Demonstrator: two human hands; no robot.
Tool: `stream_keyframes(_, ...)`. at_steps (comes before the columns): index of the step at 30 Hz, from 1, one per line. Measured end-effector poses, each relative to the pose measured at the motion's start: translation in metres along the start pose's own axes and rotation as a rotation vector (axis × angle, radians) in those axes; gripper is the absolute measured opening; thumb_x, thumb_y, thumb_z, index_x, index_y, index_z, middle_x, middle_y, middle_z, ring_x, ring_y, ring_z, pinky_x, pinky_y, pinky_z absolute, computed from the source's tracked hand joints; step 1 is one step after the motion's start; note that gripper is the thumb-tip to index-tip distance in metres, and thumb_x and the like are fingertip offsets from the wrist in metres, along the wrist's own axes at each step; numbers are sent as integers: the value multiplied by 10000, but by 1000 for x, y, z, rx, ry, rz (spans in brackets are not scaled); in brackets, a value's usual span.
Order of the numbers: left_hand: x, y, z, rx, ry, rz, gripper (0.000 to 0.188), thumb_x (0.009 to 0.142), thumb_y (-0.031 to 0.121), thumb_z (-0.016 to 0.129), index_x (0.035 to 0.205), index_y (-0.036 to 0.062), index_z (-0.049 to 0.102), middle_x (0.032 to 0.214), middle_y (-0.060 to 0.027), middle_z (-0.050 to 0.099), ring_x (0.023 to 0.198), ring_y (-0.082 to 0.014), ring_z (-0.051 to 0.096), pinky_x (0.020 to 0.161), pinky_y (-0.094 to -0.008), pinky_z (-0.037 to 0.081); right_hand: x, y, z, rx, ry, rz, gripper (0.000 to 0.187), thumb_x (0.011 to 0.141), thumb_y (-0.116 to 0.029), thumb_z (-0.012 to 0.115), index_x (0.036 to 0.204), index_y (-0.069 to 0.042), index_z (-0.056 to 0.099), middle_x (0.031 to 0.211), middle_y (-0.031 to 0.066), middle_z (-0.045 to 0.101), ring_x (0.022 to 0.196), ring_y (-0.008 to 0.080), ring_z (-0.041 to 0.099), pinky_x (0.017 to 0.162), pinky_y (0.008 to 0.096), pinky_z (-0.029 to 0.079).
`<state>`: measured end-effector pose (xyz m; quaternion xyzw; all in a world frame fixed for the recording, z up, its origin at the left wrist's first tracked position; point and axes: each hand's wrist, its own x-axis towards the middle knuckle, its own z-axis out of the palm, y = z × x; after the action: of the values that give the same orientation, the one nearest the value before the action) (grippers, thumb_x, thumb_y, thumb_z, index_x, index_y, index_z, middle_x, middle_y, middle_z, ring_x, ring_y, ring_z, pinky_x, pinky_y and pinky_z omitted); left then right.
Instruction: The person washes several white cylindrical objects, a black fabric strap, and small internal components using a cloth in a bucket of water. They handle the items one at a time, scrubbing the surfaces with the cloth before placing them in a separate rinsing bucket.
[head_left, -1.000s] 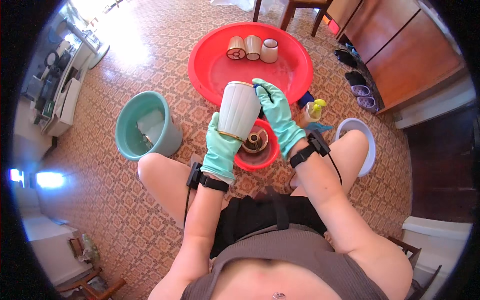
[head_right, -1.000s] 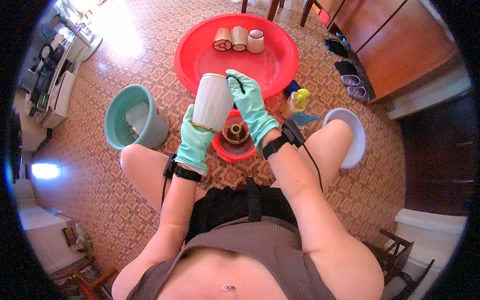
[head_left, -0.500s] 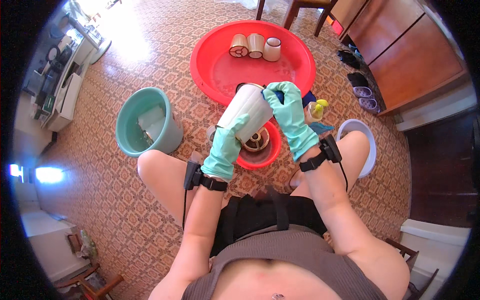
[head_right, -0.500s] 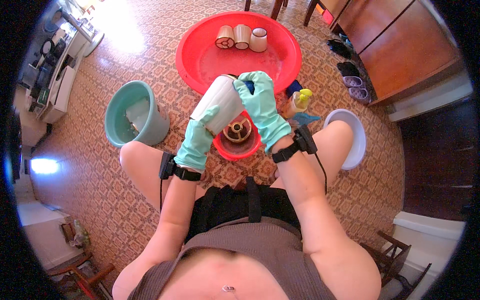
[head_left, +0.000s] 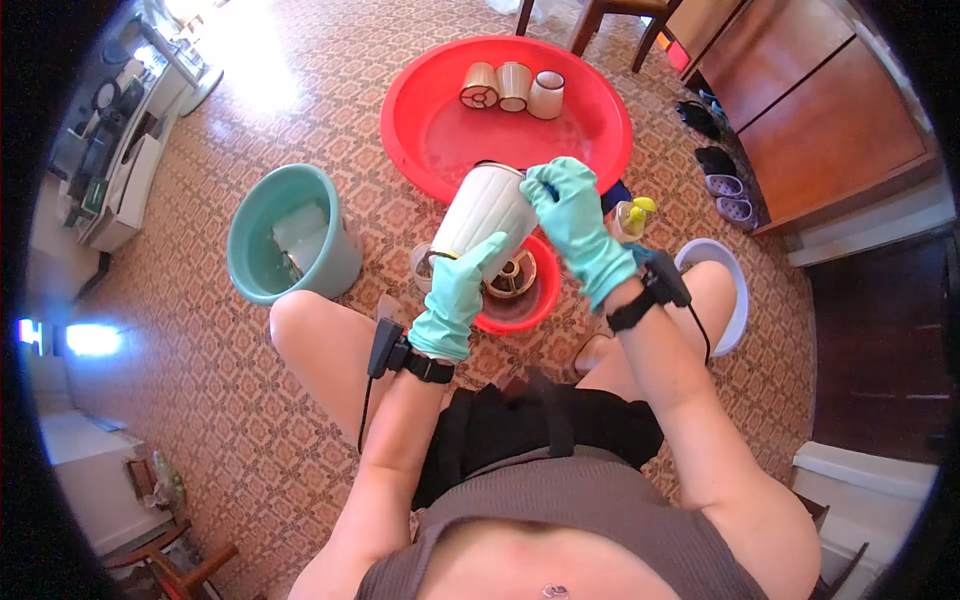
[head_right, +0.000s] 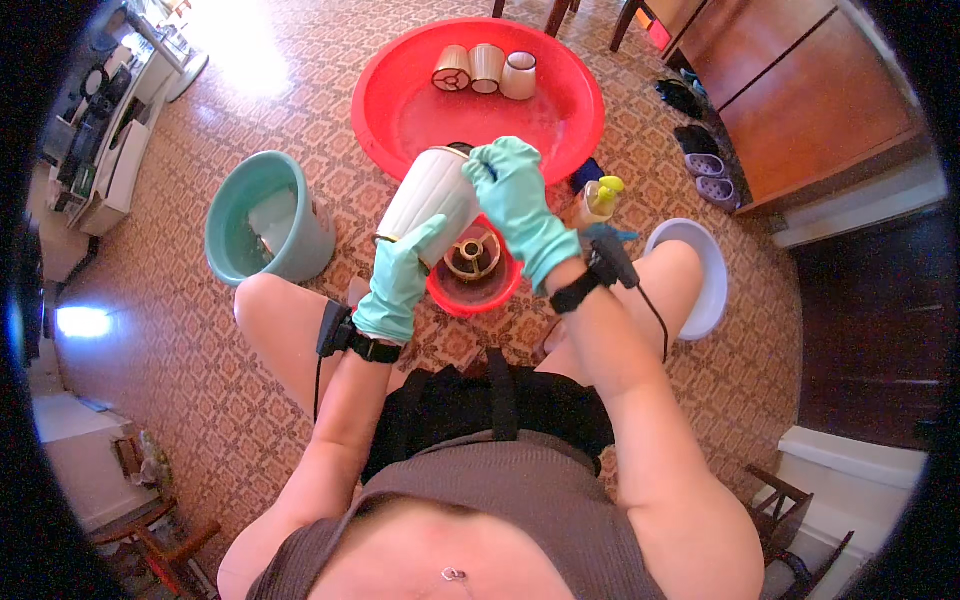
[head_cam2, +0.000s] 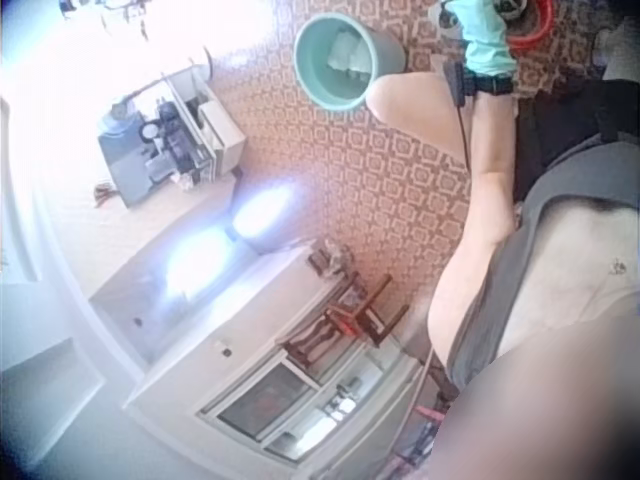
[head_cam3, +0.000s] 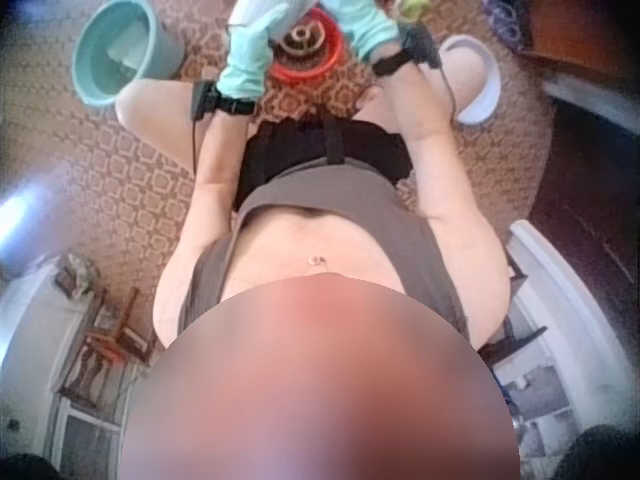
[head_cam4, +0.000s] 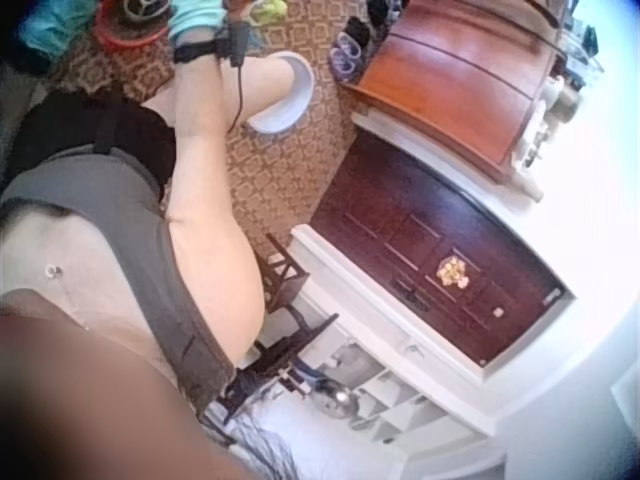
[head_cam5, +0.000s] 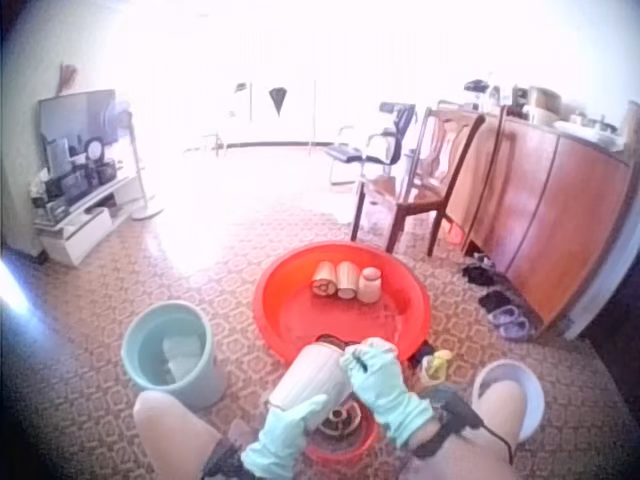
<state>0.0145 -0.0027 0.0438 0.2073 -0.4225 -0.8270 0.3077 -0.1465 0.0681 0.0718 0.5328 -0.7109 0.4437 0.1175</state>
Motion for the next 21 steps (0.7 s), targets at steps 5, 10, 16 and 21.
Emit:
stream_keyframes(5,-4,-6,-18,30,-40,-25,356,853,41,635,1191,-71,629,1192,-158,656,1068,-234,654,923,-339,528,-21,-27,13,68,35,-99,94,801,-118,714,808,-34,673,798,130,627,788,328,596,774,423,469)
stream_keyframes(10,0,-7,-23,123,-161,115,420,859,71,646,1246,-80,582,1207,-159,647,1103,-259,638,979,-382,500,-22,-8,-1,578,-71,397,113,873,-136,728,900,-33,690,869,42,668,817,154,619,756,299,494)
stream_keyframes(16,10,0,-12,-419,7,-308,533,943,255,600,1365,-47,481,1303,-181,594,1169,-304,602,1019,-436,480,-35,5,-3,650,295,661,169,927,-190,695,941,-32,638,828,-9,620,711,100,542,657,277,475)
stream_keyframes(21,17,-19,-22,-468,-134,-175,543,997,336,517,1393,-32,458,1348,-176,569,1213,-295,573,1056,-430,448,-44,-62,24,115,40,2,98,807,-100,720,868,-52,661,875,127,645,841,332,619,794,422,475)
